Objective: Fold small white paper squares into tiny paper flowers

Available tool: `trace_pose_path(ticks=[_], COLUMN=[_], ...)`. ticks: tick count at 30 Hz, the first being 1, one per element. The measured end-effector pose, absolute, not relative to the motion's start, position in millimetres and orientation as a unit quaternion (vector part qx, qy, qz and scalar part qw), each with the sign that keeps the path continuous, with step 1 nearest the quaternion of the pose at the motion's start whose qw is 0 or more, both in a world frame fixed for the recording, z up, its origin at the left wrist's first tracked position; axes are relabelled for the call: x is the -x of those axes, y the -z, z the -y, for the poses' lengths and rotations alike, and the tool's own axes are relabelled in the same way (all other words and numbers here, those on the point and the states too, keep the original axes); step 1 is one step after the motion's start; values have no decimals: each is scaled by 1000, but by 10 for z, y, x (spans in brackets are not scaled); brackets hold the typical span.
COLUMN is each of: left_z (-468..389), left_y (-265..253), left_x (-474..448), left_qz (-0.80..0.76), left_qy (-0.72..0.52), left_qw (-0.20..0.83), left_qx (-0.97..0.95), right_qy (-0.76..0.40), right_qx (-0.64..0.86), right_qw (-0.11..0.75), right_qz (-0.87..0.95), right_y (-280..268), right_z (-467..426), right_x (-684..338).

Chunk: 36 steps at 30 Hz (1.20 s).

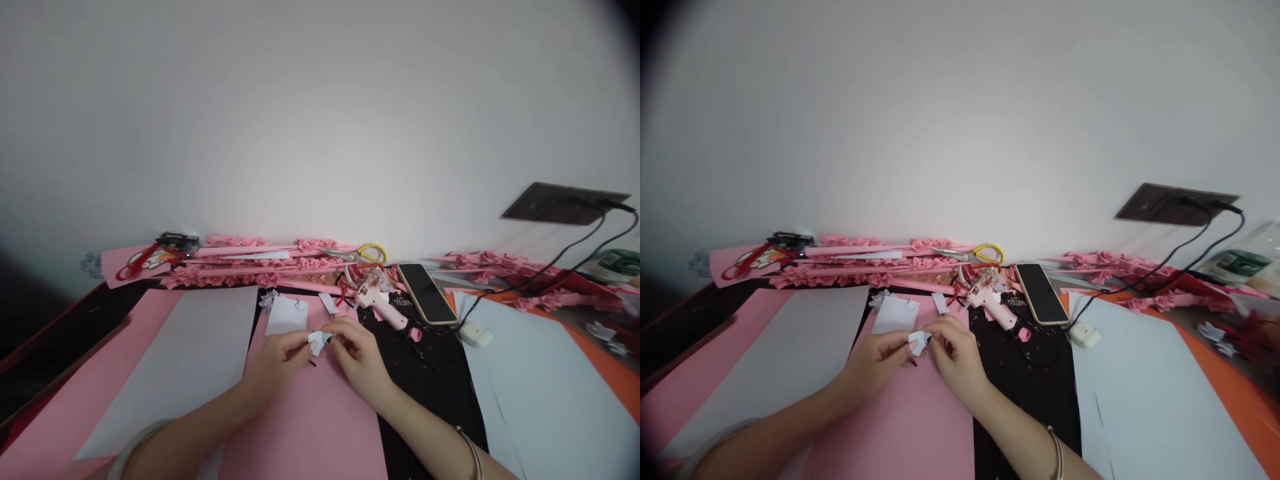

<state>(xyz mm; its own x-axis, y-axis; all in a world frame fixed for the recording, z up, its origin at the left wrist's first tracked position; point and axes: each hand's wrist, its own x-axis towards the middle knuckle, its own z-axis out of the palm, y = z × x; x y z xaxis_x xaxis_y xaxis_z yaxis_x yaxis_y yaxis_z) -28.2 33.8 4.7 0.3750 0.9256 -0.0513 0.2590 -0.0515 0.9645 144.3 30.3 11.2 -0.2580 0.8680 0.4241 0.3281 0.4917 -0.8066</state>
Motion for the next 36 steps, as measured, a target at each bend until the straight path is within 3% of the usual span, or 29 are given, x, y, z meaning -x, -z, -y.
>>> trace_pose_path(ticks=[23, 36], left_z=[-320, -327], left_y=[-116, -218], left_x=[283, 280], left_qz=[-442, -454], left_qy=[-342, -353], left_qw=[564, 650], left_qx=[-608, -497], right_qy=[-273, -196], right_qx=[404, 372], right_qw=[471, 403], right_qz=[735, 813], right_y=[-156, -98], right_z=[-264, -242], right_x=[-1398, -1428])
